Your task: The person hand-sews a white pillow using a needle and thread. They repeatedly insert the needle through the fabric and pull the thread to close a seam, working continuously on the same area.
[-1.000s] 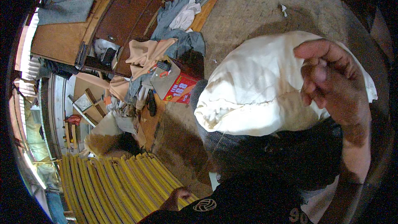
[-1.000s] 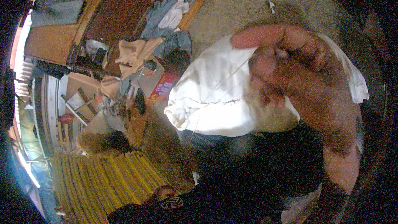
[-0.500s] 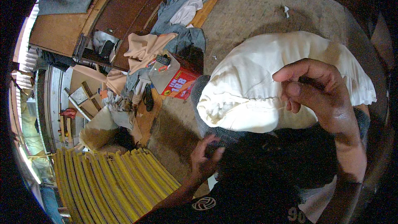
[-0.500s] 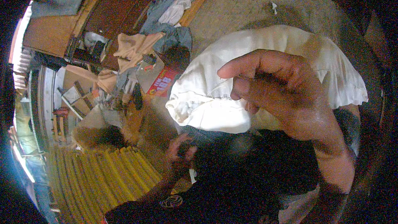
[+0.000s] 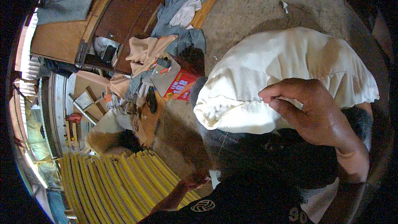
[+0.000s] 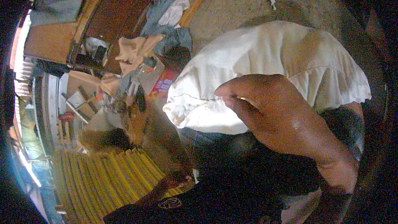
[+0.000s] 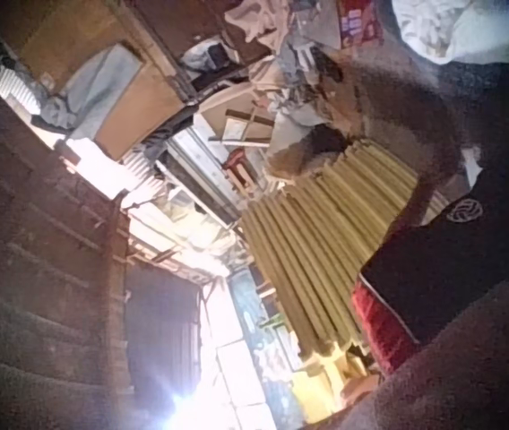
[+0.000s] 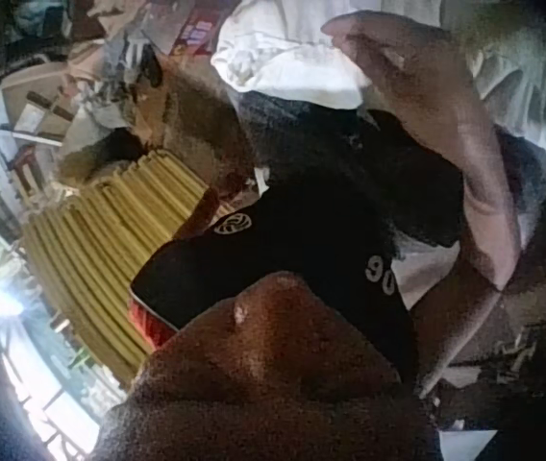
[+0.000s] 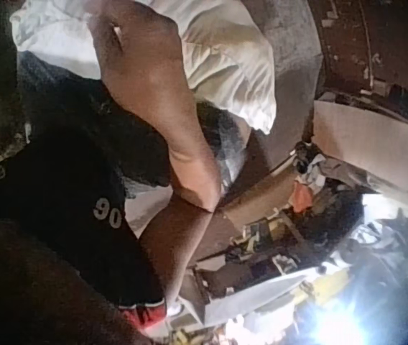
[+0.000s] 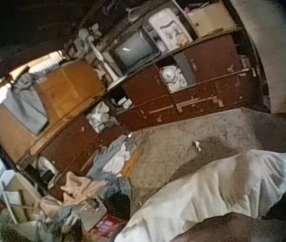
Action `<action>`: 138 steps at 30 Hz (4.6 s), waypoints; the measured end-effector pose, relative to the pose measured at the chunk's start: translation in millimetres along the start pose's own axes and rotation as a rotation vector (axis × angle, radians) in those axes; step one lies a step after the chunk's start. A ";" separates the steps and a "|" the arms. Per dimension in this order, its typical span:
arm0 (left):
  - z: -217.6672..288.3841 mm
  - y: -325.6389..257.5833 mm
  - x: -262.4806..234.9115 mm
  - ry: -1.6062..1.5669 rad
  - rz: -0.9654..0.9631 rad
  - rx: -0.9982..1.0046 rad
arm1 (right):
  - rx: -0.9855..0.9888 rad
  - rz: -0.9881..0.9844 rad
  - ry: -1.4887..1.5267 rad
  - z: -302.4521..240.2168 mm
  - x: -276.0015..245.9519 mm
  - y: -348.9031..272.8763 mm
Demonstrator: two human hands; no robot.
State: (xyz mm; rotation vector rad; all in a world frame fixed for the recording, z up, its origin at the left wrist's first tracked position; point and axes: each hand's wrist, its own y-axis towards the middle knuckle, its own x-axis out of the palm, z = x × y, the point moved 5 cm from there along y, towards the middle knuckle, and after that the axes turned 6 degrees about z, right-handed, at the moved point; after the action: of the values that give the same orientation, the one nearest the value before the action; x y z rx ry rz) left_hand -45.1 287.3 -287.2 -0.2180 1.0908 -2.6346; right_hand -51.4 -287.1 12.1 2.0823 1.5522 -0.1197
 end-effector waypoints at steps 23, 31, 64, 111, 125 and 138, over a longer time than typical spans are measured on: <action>385.9 22.7 66.6 -0.500 0.691 1.279 | -0.335 -0.173 0.073 -46.4 51.5 -21.4; 427.7 59.7 95.6 0.030 0.852 1.538 | -0.285 -0.245 0.087 -38.0 77.1 -33.2; 477.8 64.1 16.3 1.045 1.099 1.143 | 0.456 0.361 0.911 11.2 18.3 22.9; 460.8 62.3 6.5 0.858 0.971 0.904 | 0.108 0.174 0.178 16.4 59.1 24.8; 464.3 65.2 2.2 0.600 0.934 0.896 | 0.352 0.006 0.358 29.3 58.7 28.9; 454.6 80.2 7.4 0.556 1.007 1.033 | 0.398 -0.109 0.417 39.2 65.5 32.3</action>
State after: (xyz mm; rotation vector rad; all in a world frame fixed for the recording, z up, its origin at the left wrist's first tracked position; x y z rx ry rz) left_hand 74.6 -72.8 -24.1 1.0170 -0.2113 -1.9335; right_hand 9.3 -255.0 -34.2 2.4419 2.0268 -0.0351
